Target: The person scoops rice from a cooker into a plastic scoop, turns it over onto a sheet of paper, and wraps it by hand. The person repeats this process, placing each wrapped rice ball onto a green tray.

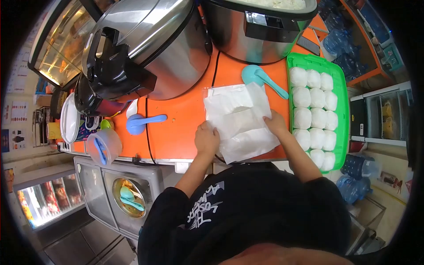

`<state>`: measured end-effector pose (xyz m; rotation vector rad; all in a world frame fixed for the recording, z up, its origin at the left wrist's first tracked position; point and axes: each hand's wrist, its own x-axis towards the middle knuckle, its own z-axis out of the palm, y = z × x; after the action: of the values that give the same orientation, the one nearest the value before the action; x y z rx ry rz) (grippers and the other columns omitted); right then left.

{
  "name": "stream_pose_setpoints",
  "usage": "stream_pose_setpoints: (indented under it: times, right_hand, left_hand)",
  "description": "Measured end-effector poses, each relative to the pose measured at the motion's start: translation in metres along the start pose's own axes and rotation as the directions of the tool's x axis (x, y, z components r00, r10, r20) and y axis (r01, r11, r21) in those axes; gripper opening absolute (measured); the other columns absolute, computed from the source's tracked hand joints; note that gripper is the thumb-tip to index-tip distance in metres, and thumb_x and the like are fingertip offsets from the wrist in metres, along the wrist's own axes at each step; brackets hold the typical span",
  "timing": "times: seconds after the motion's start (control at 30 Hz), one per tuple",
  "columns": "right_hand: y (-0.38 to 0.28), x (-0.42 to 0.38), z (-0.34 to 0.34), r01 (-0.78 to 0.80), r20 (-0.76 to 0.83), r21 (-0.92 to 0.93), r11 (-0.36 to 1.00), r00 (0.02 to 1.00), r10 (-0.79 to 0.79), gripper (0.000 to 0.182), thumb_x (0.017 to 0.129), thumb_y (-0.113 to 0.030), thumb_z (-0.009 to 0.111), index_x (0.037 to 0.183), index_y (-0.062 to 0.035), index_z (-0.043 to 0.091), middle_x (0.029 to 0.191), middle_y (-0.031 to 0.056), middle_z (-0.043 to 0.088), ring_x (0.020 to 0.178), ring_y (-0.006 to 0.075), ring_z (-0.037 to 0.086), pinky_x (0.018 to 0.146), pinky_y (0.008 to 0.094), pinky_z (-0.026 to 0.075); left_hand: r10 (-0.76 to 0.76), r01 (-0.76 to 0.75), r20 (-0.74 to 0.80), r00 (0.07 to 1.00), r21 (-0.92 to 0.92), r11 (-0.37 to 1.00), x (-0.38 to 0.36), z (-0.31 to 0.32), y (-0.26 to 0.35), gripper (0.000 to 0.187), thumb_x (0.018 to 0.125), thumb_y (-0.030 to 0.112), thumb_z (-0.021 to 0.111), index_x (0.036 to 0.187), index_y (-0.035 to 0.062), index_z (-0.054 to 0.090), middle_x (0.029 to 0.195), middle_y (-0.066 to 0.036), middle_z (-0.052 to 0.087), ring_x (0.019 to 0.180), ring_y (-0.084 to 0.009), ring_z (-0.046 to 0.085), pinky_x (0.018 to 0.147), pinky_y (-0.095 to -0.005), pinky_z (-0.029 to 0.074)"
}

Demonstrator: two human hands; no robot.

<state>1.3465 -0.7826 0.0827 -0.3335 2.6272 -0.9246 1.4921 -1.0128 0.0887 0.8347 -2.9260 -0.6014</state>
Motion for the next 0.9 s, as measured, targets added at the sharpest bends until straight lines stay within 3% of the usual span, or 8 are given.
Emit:
stream_pose_setpoints:
  times: [0.13, 0.2, 0.23, 0.33, 0.5, 0.6, 0.7, 0.9]
  right_hand:
    - [0.001, 0.009, -0.005, 0.016, 0.111, -0.020, 1.000, 0.994, -0.014, 0.044, 0.076, -0.024, 0.058, 0.109, 0.0034, 0.052, 0.097, 0.0246, 0.059, 0.092, 0.0381, 0.056, 0.082, 0.0415, 0.043]
    - [0.006, 0.012, -0.003, 0.027, 0.095, -0.017, 0.999, 0.995, -0.026, 0.044, 0.075, -0.024, 0.058, 0.109, 0.0036, 0.052, 0.097, 0.0249, 0.059, 0.092, 0.0382, 0.056, 0.082, 0.0418, 0.043]
    - [0.008, 0.012, -0.002, 0.039, 0.067, -0.018, 0.999, 0.997, -0.038, 0.044, 0.075, -0.024, 0.058, 0.109, 0.0039, 0.052, 0.096, 0.0252, 0.059, 0.092, 0.0382, 0.056, 0.082, 0.0421, 0.043]
    - [0.008, 0.012, -0.001, 0.025, 0.019, -0.104, 0.994, 1.000, -0.023, 0.044, 0.074, -0.023, 0.062, 0.107, 0.0043, 0.052, 0.095, 0.0262, 0.059, 0.090, 0.0408, 0.056, 0.080, 0.0416, 0.043]
    - [0.001, 0.003, -0.022, 0.008, 0.020, -0.155, 0.988, 1.000, -0.005, 0.038, 0.075, -0.020, 0.061, 0.102, 0.0044, 0.053, 0.093, 0.0248, 0.059, 0.089, 0.0396, 0.056, 0.078, 0.0424, 0.044]
    - [0.010, 0.004, -0.036, -0.043, 0.023, -0.240, 0.970, 0.998, 0.050, 0.034, 0.075, -0.017, 0.060, 0.102, 0.0026, 0.054, 0.094, 0.0232, 0.059, 0.090, 0.0376, 0.056, 0.078, 0.0422, 0.044]
    - [0.016, 0.004, -0.040, -0.044, -0.008, -0.289, 0.956, 0.999, 0.044, 0.030, 0.075, -0.015, 0.060, 0.099, 0.0025, 0.055, 0.091, 0.0240, 0.059, 0.088, 0.0383, 0.056, 0.076, 0.0435, 0.044]
    - [0.016, 0.002, -0.035, -0.024, -0.072, -0.242, 0.970, 0.997, 0.006, 0.026, 0.077, -0.014, 0.058, 0.096, 0.0031, 0.055, 0.088, 0.0252, 0.059, 0.085, 0.0402, 0.056, 0.074, 0.0453, 0.044]
  left_hand:
    - [-0.195, 0.276, 0.254, 0.947, -0.341, 0.899, -0.012, -0.008, -0.017, 0.035, 0.074, 0.015, 0.059, 0.103, -0.0025, 0.048, 0.084, -0.018, 0.057, 0.073, -0.0314, 0.059, 0.065, -0.0381, 0.048]
    - [-0.150, 0.558, 0.579, 0.802, -0.635, 0.534, -0.021, -0.003, -0.026, 0.038, 0.071, 0.012, 0.063, 0.102, -0.0022, 0.048, 0.071, -0.011, 0.056, 0.063, -0.0265, 0.059, 0.061, -0.0344, 0.048]
    - [-0.156, 0.564, 0.582, 0.798, -0.631, 0.532, -0.026, -0.008, -0.023, 0.038, 0.071, 0.012, 0.063, 0.102, -0.0022, 0.048, 0.071, -0.011, 0.056, 0.063, -0.0265, 0.059, 0.061, -0.0344, 0.048]
    - [-0.176, 0.523, 0.587, 0.790, -0.495, 0.694, -0.036, -0.018, -0.011, 0.041, 0.068, 0.012, 0.066, 0.101, -0.0022, 0.047, 0.073, -0.009, 0.054, 0.067, -0.0212, 0.059, 0.062, -0.0310, 0.047]
    - [0.031, -0.018, 0.041, 0.999, -0.291, 0.957, -0.051, -0.002, 0.008, 0.040, 0.067, 0.014, 0.065, 0.100, -0.0007, 0.049, 0.094, -0.014, 0.053, 0.087, -0.0246, 0.055, 0.067, -0.0350, 0.047]
    - [0.109, -0.107, 0.175, 0.979, -0.021, 0.994, -0.049, -0.003, 0.009, 0.037, 0.069, 0.018, 0.064, 0.099, 0.0002, 0.052, 0.100, -0.015, 0.051, 0.093, -0.0285, 0.053, 0.070, -0.0371, 0.047]
    - [0.020, -0.044, 0.120, 0.993, 0.197, 0.979, -0.044, -0.004, 0.002, 0.031, 0.073, 0.022, 0.060, 0.097, 0.0019, 0.054, 0.099, -0.015, 0.054, 0.093, -0.0295, 0.054, 0.072, -0.0368, 0.047]
    - [-0.138, 0.142, 0.278, 0.951, 0.005, 0.990, -0.013, -0.007, 0.051, 0.029, 0.080, 0.021, 0.054, 0.102, 0.0037, 0.051, 0.088, -0.018, 0.060, 0.082, -0.0347, 0.058, 0.071, -0.0423, 0.047]
